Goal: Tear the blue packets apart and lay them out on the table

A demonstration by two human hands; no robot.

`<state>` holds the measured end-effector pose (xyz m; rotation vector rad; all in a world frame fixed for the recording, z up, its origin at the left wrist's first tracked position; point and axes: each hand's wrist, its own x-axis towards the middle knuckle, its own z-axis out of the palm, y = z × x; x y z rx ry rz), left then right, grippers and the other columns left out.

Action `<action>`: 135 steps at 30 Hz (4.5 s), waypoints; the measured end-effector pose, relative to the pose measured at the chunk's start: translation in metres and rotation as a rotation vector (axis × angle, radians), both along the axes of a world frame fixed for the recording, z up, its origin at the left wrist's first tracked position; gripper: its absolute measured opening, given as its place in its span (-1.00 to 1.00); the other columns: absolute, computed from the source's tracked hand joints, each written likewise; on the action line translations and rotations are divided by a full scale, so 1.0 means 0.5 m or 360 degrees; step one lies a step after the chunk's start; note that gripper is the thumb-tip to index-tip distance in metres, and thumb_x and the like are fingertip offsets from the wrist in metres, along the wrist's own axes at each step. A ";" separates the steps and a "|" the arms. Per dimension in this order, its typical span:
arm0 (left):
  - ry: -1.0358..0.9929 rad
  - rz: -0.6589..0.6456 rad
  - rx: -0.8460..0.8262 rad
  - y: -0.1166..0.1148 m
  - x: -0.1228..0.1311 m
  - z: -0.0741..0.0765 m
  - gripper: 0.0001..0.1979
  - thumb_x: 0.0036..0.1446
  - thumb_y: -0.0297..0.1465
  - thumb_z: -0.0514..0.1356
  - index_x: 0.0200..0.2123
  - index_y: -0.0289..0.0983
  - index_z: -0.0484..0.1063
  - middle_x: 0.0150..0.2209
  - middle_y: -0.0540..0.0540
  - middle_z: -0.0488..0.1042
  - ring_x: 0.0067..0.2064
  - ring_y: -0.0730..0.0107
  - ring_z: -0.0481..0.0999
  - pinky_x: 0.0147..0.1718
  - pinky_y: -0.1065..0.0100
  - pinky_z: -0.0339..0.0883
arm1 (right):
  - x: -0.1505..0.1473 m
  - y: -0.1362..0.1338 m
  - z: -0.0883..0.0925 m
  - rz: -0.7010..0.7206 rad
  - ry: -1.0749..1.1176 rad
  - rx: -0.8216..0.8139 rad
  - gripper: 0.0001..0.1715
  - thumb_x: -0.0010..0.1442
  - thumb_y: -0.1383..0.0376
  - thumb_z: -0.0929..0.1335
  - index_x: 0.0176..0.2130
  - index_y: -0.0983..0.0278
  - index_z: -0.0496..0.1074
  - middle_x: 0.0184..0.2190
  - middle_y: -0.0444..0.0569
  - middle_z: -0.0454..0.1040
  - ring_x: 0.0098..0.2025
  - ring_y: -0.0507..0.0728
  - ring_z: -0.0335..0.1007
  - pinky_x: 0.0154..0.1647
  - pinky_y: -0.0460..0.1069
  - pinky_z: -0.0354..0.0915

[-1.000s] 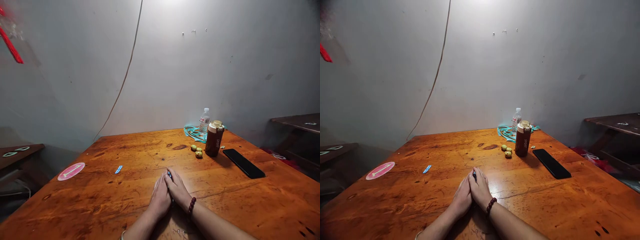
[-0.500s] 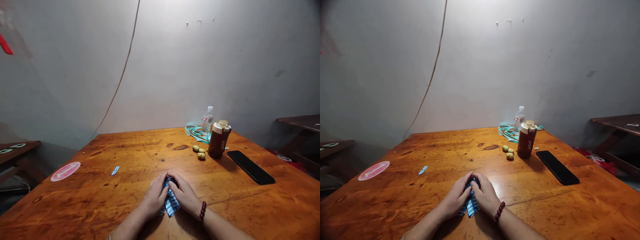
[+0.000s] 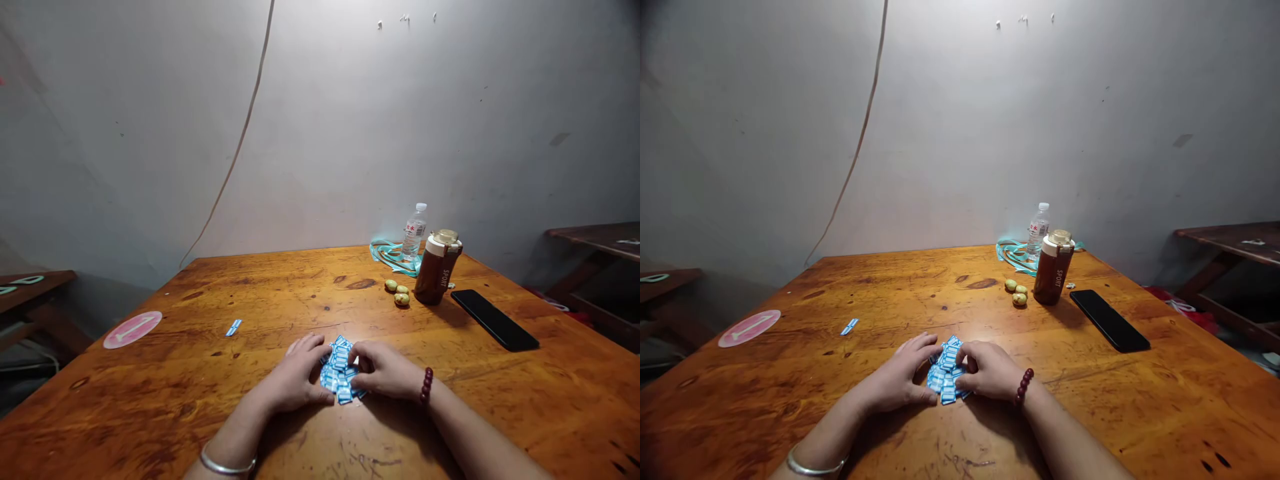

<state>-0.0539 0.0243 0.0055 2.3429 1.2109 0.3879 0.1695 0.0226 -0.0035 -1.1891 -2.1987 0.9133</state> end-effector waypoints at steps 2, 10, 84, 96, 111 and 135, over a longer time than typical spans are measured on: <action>-0.0079 -0.0001 0.0067 0.000 0.019 0.001 -0.44 -0.19 -0.14 0.21 -0.04 -0.11 0.29 0.07 -0.11 0.20 0.10 0.09 0.10 0.04 0.12 -0.03 | -0.010 0.003 -0.003 -0.0123 0.0013 0.0119 -0.86 -0.01 0.29 0.28 -0.39 0.25 0.40 -0.56 -0.17 0.34 -0.51 -0.01 0.18 -0.52 -0.14 0.06; -0.0106 0.0248 0.0199 0.010 0.008 -0.008 -0.29 -0.27 -0.06 0.21 -0.01 -0.21 0.23 0.00 -0.18 0.24 0.01 0.07 0.18 -0.03 0.14 0.05 | 0.005 0.013 0.002 -0.0141 -0.0188 0.0226 -0.21 -0.19 0.03 0.37 0.03 0.19 0.20 0.03 0.07 0.20 0.08 0.28 -0.01 0.06 0.14 -0.14; -0.0147 0.0271 0.0238 -0.007 0.060 0.005 -0.84 0.01 -0.37 0.04 -0.37 -0.18 0.40 -0.23 -0.06 0.38 -0.16 0.28 0.30 -0.13 0.23 0.08 | -0.018 0.018 -0.003 -0.0472 -0.0002 0.0148 -0.84 0.01 0.29 0.23 -0.48 0.24 0.38 -0.26 -0.06 0.40 -0.09 0.13 0.21 -0.04 0.04 -0.05; -0.0237 0.0234 0.0238 -0.009 0.064 0.002 -0.94 -0.09 -0.47 0.07 -0.53 -0.23 0.31 -0.27 -0.05 0.38 -0.18 0.30 0.31 -0.16 0.25 0.12 | -0.010 0.012 -0.005 -0.0287 -0.0146 0.0120 -0.88 -0.04 0.25 0.29 -0.46 0.22 0.41 -0.06 -0.06 0.32 0.05 0.15 0.07 0.04 0.09 -0.13; -0.0236 0.0459 0.0304 0.001 0.049 0.007 -0.87 -0.04 -0.38 0.05 -0.38 -0.23 0.34 -0.26 -0.08 0.38 -0.20 0.26 0.33 -0.18 0.23 0.16 | -0.006 0.022 0.003 -0.0562 0.0047 0.0220 -0.65 0.05 0.22 0.22 -0.15 0.22 0.38 -0.16 0.00 0.39 -0.06 0.16 0.22 -0.01 0.10 0.02; -0.0300 0.0327 0.0283 -0.001 0.050 0.014 -0.83 0.04 -0.39 -0.01 -0.48 -0.25 0.35 -0.41 -0.05 0.40 -0.34 0.39 0.35 -0.33 0.39 0.17 | 0.017 -0.011 0.030 0.0182 -0.0400 0.0182 -0.91 -0.04 0.31 0.31 -0.45 0.27 0.41 -0.48 -0.13 0.36 -0.42 0.01 0.19 -0.44 -0.13 0.05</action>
